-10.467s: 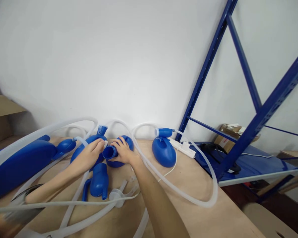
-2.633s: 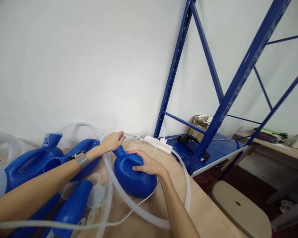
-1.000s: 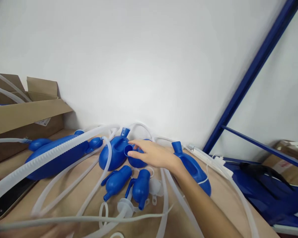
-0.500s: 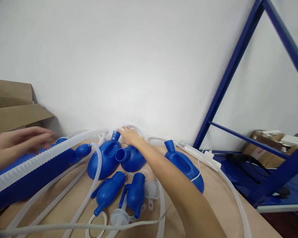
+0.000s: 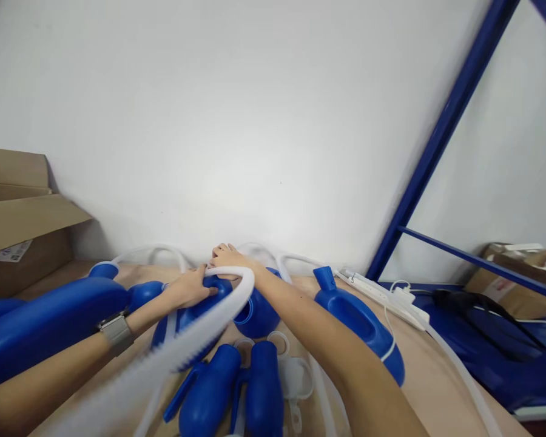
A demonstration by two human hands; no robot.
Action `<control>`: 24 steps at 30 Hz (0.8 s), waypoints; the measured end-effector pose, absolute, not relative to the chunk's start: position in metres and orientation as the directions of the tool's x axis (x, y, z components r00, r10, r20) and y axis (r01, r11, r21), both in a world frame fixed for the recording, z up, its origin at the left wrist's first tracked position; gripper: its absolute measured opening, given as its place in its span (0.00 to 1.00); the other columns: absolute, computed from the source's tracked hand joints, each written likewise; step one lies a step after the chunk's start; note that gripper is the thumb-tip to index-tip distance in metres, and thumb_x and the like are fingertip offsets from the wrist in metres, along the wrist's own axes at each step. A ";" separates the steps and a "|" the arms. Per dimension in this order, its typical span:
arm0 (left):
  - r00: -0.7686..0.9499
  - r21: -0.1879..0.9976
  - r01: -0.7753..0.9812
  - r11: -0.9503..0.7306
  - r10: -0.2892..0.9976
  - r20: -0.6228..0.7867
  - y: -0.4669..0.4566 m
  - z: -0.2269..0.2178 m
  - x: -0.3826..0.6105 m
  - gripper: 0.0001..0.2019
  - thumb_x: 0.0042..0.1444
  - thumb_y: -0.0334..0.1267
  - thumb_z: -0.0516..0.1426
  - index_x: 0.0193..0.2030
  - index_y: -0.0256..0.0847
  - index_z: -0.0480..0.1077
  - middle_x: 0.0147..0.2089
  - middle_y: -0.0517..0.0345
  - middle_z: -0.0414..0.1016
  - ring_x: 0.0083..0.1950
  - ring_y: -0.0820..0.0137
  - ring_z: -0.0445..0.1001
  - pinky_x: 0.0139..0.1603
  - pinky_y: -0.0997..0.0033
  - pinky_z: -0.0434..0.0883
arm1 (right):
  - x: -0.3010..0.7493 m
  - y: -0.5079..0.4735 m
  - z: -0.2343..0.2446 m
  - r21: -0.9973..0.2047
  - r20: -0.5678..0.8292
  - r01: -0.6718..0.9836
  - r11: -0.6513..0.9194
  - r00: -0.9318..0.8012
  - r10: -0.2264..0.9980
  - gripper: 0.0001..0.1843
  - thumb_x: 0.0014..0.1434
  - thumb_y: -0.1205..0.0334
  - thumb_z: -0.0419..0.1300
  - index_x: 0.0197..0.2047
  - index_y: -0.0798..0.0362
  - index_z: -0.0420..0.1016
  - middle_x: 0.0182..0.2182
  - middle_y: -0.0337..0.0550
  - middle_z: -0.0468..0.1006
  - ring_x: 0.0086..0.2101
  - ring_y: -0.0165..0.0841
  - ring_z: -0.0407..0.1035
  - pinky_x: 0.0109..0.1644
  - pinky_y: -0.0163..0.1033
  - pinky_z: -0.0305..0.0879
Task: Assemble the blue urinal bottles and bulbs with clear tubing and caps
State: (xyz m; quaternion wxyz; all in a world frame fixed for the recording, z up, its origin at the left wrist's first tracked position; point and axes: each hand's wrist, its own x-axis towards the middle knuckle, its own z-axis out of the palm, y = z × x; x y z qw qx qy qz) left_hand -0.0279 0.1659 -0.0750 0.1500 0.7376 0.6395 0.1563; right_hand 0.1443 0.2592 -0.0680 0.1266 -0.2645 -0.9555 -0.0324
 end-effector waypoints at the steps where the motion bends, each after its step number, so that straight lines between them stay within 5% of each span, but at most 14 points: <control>1: 0.138 0.405 0.904 -0.138 0.990 0.030 0.163 -0.078 -0.026 0.20 0.68 0.49 0.62 0.59 0.38 0.73 0.57 0.47 0.77 0.55 0.58 0.78 0.58 0.48 0.76 | 0.148 0.260 -0.071 -0.126 0.289 0.503 0.855 -0.806 0.516 0.10 0.69 0.57 0.63 0.36 0.52 0.79 0.44 0.48 0.82 0.51 0.42 0.72 0.62 0.52 0.66; 4: 0.187 0.363 0.914 -0.179 0.982 0.013 0.158 -0.079 -0.024 0.20 0.64 0.49 0.64 0.57 0.38 0.74 0.56 0.46 0.79 0.56 0.55 0.78 0.59 0.49 0.74 | 0.152 0.264 -0.080 -0.429 0.382 0.491 0.758 -0.662 0.645 0.15 0.75 0.53 0.55 0.41 0.52 0.78 0.36 0.41 0.81 0.40 0.35 0.75 0.52 0.45 0.73; 6: 0.225 0.350 0.911 -0.218 0.974 0.023 0.155 -0.074 -0.024 0.19 0.60 0.47 0.64 0.54 0.39 0.74 0.54 0.45 0.81 0.57 0.51 0.78 0.60 0.52 0.73 | 0.149 0.267 -0.085 -0.579 0.407 0.491 0.651 -0.518 0.753 0.15 0.76 0.52 0.56 0.49 0.54 0.77 0.39 0.42 0.81 0.38 0.33 0.76 0.46 0.44 0.76; 12: 0.289 0.324 0.902 -0.285 0.957 0.040 0.145 -0.066 -0.022 0.20 0.57 0.47 0.60 0.55 0.44 0.72 0.58 0.44 0.81 0.63 0.46 0.77 0.61 0.55 0.72 | 0.168 0.287 -0.064 -0.806 0.321 0.476 0.352 -0.147 0.936 0.20 0.71 0.53 0.64 0.62 0.53 0.74 0.57 0.50 0.77 0.51 0.41 0.77 0.54 0.52 0.78; 16: 0.296 0.311 0.905 -0.291 0.955 0.032 0.142 -0.066 -0.020 0.24 0.58 0.49 0.59 0.59 0.43 0.70 0.62 0.39 0.79 0.66 0.42 0.74 0.62 0.49 0.72 | 0.205 0.283 -0.036 -0.753 0.234 0.595 0.279 -0.154 0.960 0.19 0.71 0.51 0.64 0.58 0.54 0.76 0.54 0.49 0.79 0.49 0.40 0.77 0.53 0.51 0.77; 20: 0.295 0.335 0.895 -0.293 0.954 0.046 0.144 -0.066 -0.021 0.22 0.58 0.49 0.59 0.57 0.44 0.71 0.61 0.41 0.80 0.64 0.43 0.76 0.62 0.50 0.72 | 0.204 0.260 -0.017 -0.550 0.179 0.749 0.370 -0.327 0.928 0.22 0.61 0.41 0.70 0.35 0.53 0.82 0.39 0.53 0.85 0.47 0.49 0.78 0.53 0.50 0.71; 24: 0.292 0.368 0.883 -0.293 0.955 0.060 0.145 -0.067 -0.023 0.20 0.57 0.50 0.59 0.53 0.44 0.71 0.58 0.43 0.81 0.60 0.44 0.78 0.59 0.51 0.73 | 0.185 0.241 -0.008 -0.387 0.138 0.766 0.513 -0.502 0.854 0.19 0.59 0.42 0.71 0.36 0.50 0.83 0.38 0.50 0.86 0.46 0.47 0.78 0.50 0.44 0.68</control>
